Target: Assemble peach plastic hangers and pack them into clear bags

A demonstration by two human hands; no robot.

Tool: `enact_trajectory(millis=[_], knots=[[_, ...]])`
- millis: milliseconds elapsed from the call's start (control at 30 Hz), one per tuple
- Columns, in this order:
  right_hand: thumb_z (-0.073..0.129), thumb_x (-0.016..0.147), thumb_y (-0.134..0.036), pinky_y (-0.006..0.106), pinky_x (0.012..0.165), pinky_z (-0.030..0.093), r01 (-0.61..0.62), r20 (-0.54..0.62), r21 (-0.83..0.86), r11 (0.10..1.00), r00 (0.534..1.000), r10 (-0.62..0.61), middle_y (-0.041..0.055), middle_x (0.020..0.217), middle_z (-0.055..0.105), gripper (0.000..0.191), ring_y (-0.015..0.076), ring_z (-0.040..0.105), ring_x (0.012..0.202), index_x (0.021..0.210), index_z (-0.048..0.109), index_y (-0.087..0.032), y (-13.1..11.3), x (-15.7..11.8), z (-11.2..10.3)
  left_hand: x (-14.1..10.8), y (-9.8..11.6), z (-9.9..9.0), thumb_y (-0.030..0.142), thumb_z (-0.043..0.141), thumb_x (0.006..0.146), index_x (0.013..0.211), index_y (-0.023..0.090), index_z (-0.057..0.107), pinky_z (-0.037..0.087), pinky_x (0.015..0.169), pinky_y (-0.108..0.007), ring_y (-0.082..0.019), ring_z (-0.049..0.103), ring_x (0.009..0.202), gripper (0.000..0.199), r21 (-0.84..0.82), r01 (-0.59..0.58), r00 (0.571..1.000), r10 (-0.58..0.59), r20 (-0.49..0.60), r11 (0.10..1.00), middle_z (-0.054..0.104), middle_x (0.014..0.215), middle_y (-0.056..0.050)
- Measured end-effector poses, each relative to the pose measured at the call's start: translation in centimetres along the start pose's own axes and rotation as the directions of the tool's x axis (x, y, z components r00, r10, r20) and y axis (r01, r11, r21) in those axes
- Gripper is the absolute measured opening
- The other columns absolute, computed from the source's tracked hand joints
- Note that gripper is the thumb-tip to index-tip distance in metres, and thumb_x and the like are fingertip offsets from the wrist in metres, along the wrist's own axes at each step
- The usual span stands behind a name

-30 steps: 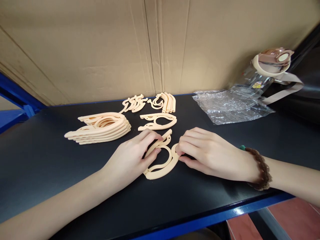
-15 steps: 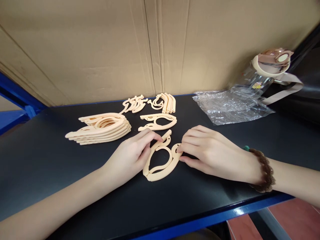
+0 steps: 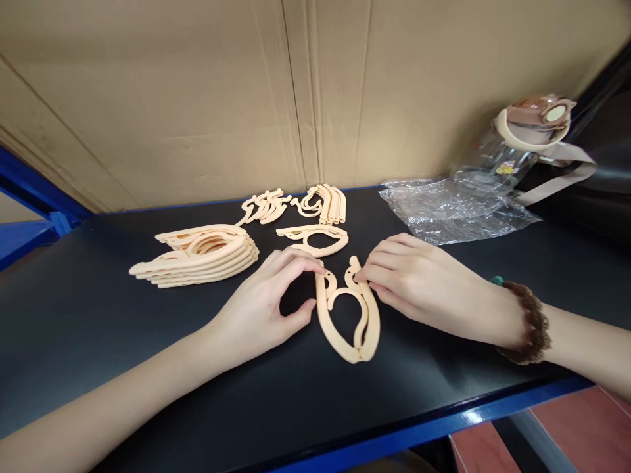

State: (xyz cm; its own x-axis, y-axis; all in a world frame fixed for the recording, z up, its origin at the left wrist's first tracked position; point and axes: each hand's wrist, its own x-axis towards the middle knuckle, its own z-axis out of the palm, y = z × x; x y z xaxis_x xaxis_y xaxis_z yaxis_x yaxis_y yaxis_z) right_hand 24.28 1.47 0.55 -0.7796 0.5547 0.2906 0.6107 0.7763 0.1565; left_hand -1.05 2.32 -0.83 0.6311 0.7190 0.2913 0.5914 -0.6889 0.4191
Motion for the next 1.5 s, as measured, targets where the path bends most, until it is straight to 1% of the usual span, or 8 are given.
enact_trajectory(millis=[133,267,500,633,800,967,1267,1500], knots=[[0.044,0.096,-0.012,0.036,0.08,0.04,0.006,-0.016,0.008,1.0,1.0,-0.006,0.0081,0.086,0.068,0.024,0.0211,0.058,0.084,0.101,0.067,-0.013,0.1,0.1,0.2,-0.2,0.4,0.3,0.026,0.062,0.085,0.123,0.025,0.049,0.043,0.102,-0.042,-0.024,0.05,0.119,0.04,0.056,-0.069,0.997,0.07,-0.023,0.996,0.054,0.128,-0.006],[0.042,0.095,-0.009,0.037,0.085,0.041,0.042,0.011,0.084,0.996,0.999,-0.043,0.0083,0.09,0.067,0.026,0.0216,0.058,0.089,0.108,0.065,-0.012,-0.1,0.2,0.2,-0.2,0.7,0.3,0.037,0.068,0.084,0.127,0.025,0.047,0.04,0.107,-0.043,-0.026,0.045,0.128,0.049,0.044,-0.124,0.992,0.123,0.018,0.991,0.05,0.135,-0.008],[0.046,0.091,-0.005,0.038,0.092,0.043,0.042,0.001,0.274,0.961,0.999,-0.044,0.009,0.106,0.068,0.036,0.0208,0.059,0.102,0.125,0.055,-0.013,-1.0,0.3,0.0,-0.5,0.5,0.6,0.059,0.073,0.074,0.144,0.024,0.033,0.035,0.112,-0.05,-0.032,0.035,0.139,0.087,0.033,-0.109,0.992,0.106,0.075,0.993,0.04,0.15,-0.012],[0.044,0.098,-0.016,0.039,0.097,0.042,0.056,-0.007,0.404,0.913,0.998,-0.058,0.0077,0.114,0.067,0.033,0.0179,0.058,0.107,0.13,0.051,-0.015,-1.3,0.4,-0.1,-0.8,0.3,0.9,0.061,0.075,0.07,0.15,0.027,0.024,0.037,0.109,-0.054,-0.035,0.037,0.137,0.1,0.004,-0.057,0.995,0.056,0.079,0.998,0.039,0.151,-0.012],[0.054,0.096,-0.034,0.039,0.107,0.036,0.064,0.034,0.538,0.841,0.995,-0.097,0.0089,0.133,0.059,0.048,0.018,0.049,0.125,0.137,0.044,-0.013,-1.3,0.4,-0.1,-0.8,0.8,0.8,0.06,0.078,0.067,0.147,0.028,0.028,0.041,0.105,-0.051,-0.034,0.043,0.132,0.1,-0.003,0.01,0.998,-0.01,0.069,1.0,0.045,0.147,-0.011],[0.059,0.093,-0.033,0.037,0.112,0.032,0.062,0.066,0.595,0.801,0.99,-0.126,0.0064,0.145,0.049,0.058,0.0173,0.039,0.135,0.144,0.037,-0.018,-1.1,0.4,-0.1,-0.6,1.3,0.6,0.058,0.081,0.065,0.146,0.027,0.029,0.042,0.101,-0.048,-0.031,0.049,0.123,0.101,0.045,0.0,0.998,-0.003,0.065,0.999,0.052,0.138,-0.01],[0.065,0.088,-0.038,0.037,0.101,0.04,0.037,0.035,0.488,0.872,0.997,-0.062,0.0087,0.132,0.059,0.055,0.0201,0.053,0.119,0.134,0.046,-0.017,-1.0,0.5,0.0,-0.8,1.0,0.6,0.051,0.079,0.07,0.149,0.029,0.019,0.044,0.097,-0.046,-0.031,0.052,0.117,0.101,0.048,-0.01,0.996,0.006,0.085,0.999,0.051,0.137,-0.009],[0.068,0.079,-0.059,0.039,0.091,0.039,0.006,0.048,0.381,0.925,0.999,-0.026,0.0081,0.12,0.063,0.074,0.0234,0.056,0.104,0.135,0.046,-0.017,-0.1,0.5,0.2,-0.6,0.7,0.3,0.047,0.076,0.072,0.143,0.025,0.031,0.044,0.097,-0.043,-0.029,0.051,0.117,0.087,0.1,-0.03,0.996,0.022,0.084,0.995,0.055,0.132,-0.007]])
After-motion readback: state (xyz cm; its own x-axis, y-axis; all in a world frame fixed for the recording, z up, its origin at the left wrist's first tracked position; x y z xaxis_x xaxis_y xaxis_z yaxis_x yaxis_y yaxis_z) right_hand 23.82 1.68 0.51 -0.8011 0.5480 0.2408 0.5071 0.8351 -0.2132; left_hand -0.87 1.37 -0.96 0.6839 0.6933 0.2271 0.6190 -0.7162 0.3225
